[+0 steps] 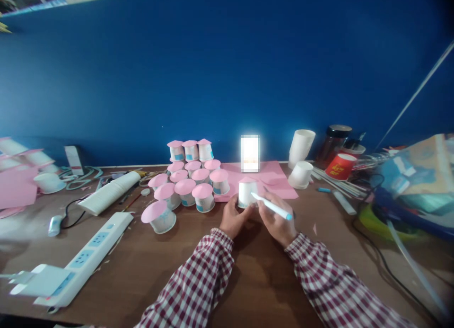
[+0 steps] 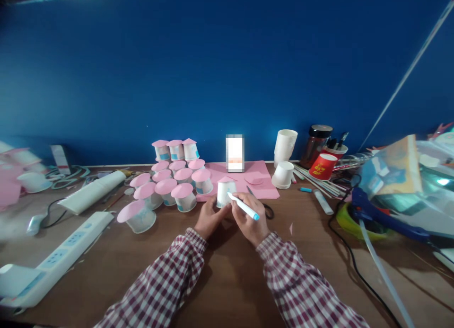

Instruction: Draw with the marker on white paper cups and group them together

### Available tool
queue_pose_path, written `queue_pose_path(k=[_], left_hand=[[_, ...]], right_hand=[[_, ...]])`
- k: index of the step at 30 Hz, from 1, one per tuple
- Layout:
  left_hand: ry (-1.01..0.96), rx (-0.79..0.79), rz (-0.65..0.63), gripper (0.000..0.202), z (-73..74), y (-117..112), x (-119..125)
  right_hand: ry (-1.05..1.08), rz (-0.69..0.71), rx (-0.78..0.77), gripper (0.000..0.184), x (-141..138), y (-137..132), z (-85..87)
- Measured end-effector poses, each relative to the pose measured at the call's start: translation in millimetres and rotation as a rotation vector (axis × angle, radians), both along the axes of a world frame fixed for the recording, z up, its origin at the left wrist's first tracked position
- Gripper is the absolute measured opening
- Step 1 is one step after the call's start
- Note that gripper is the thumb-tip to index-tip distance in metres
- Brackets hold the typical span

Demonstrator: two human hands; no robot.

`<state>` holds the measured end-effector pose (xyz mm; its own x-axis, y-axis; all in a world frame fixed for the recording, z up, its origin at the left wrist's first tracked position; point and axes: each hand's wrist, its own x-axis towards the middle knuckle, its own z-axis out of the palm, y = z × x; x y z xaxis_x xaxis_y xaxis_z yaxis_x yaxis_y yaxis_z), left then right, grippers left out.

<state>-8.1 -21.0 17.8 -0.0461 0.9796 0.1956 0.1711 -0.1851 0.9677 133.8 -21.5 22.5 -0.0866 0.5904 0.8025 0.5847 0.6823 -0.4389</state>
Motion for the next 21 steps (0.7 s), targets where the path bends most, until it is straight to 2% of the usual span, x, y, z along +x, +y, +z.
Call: queue_pose_path(k=[7, 21], left_hand=[[-0.001, 0.016, -0.005, 0.038, -1.5, 1.2, 0.4], [0.01, -0.013, 0.007, 0.039, 1.7, -0.6, 0.6]], right_hand=[[0.007, 0.042, -0.008, 0.015, 0.2, 0.9, -2.0], [-0.003, -0.044, 0.016, 0.016, 0.1, 0.1, -0.2]])
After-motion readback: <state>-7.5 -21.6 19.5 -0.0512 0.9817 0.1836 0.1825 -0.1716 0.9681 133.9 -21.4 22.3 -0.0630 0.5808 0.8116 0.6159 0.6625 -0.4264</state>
